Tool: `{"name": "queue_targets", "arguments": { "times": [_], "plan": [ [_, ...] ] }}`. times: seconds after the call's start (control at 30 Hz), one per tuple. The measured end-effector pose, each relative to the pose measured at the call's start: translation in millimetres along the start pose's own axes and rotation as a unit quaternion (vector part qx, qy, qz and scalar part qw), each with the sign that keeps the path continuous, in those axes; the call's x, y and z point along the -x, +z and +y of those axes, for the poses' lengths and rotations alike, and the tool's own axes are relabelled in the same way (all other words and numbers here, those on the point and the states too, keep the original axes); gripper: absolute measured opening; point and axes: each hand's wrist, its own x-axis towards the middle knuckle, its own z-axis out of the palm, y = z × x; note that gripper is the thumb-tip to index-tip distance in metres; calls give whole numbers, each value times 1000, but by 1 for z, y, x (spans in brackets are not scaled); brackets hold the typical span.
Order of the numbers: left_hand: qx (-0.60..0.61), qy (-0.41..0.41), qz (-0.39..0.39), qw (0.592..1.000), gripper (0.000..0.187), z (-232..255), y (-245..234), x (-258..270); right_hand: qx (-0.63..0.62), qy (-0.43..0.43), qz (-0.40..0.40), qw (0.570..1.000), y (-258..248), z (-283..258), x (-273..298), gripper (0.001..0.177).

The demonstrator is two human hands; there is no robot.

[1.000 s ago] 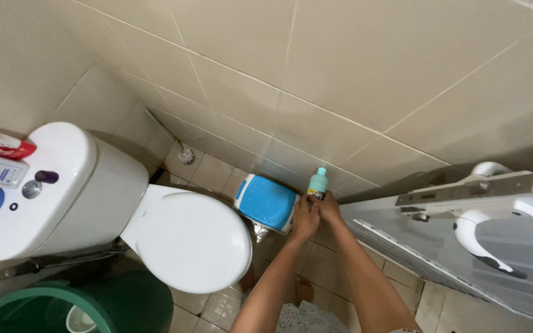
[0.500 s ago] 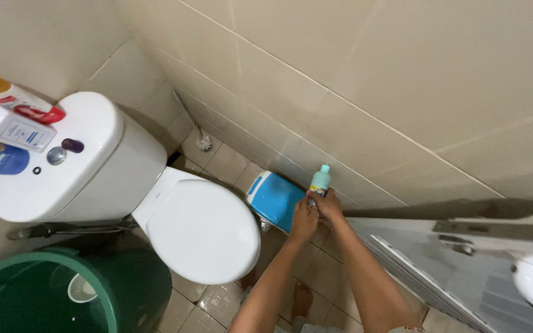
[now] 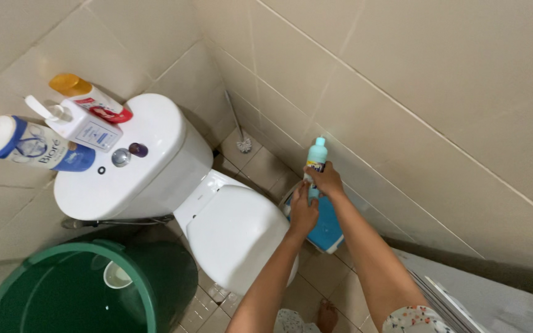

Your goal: The person uses a light blue cleaning bottle to wipe the tiled walls and floor of a bathroom. They move around the toilet and a green bucket, applying the cleaner to various surfaces including the wall near a recessed shelf and the floor around the bucket.

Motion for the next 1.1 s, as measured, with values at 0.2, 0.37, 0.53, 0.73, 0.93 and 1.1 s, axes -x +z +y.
{"name": "queue_targets", "arguments": {
  "times": [0.2,0.37,0.53,0.73,0.93,1.1],
  "plan": [
    [-41,24,43,998,64,9,-46,-39,-10,-58,13,998,28,-60,-17,71],
    [-19,20,102,994,64,30,-78,-59,-15,-61,3,998,40,-111,-22,66],
    [-7,76,137,988,68,50,-103,-65,-23,-126,29,991,42,-149,-19,67],
    [-3,94,159,983,62,80,-112,-59,-94,-141,54,984,28,-162,9,60],
    [-8,137,141,980,66,101,-100,-27,-70,-171,146,972,0,-133,35,54],
    [-31,199,118,972,66,104,-85,10,-166,-175,168,956,-20,-86,61,52]
  ]
}}
